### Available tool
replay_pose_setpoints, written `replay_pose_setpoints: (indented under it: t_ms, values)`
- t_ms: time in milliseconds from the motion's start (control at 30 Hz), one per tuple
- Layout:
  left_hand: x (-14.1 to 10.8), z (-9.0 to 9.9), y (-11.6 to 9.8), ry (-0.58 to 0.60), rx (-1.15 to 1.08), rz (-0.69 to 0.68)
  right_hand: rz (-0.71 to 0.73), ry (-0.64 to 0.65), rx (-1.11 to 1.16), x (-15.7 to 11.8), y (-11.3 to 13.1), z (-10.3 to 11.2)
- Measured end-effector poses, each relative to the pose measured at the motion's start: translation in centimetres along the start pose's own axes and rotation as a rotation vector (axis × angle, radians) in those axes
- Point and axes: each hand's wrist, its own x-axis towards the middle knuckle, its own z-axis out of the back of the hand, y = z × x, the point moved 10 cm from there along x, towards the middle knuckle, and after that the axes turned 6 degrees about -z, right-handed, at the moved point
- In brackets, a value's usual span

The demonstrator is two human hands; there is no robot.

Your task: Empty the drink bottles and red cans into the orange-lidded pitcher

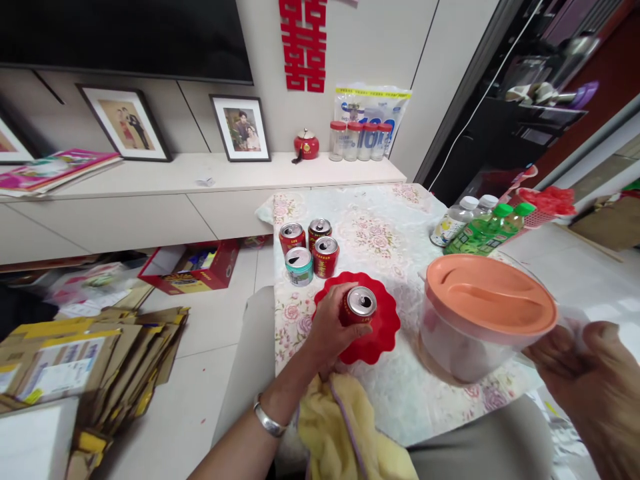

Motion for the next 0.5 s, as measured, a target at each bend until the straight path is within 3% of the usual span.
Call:
replay_pose_setpoints:
  t_ms: [233, 333, 433, 500]
  values:
    - [-0.6, -0.3, 0.2, -0.002, -0.183, 0.123, -0.131, -0.057, -0.043, -1.5, -1.2, 1.0]
    - [-0.9, -0.1, -0.3, -0.032, -0.174, 0.139, -0.104, -0.057, -0.084, -2.2, -0.4, 0.5]
    - [-0.9, -0.2, -1.1, -0.032, -0.142, 0.109, -0.023, 0.026, -0.150, -2.6, 0.9, -0.7]
    - [-0.8, -0.2, -1.3, -0.031, -0.101, 0.114, 0.024, 0.165, -0.226, -2.5, 1.2, -1.4]
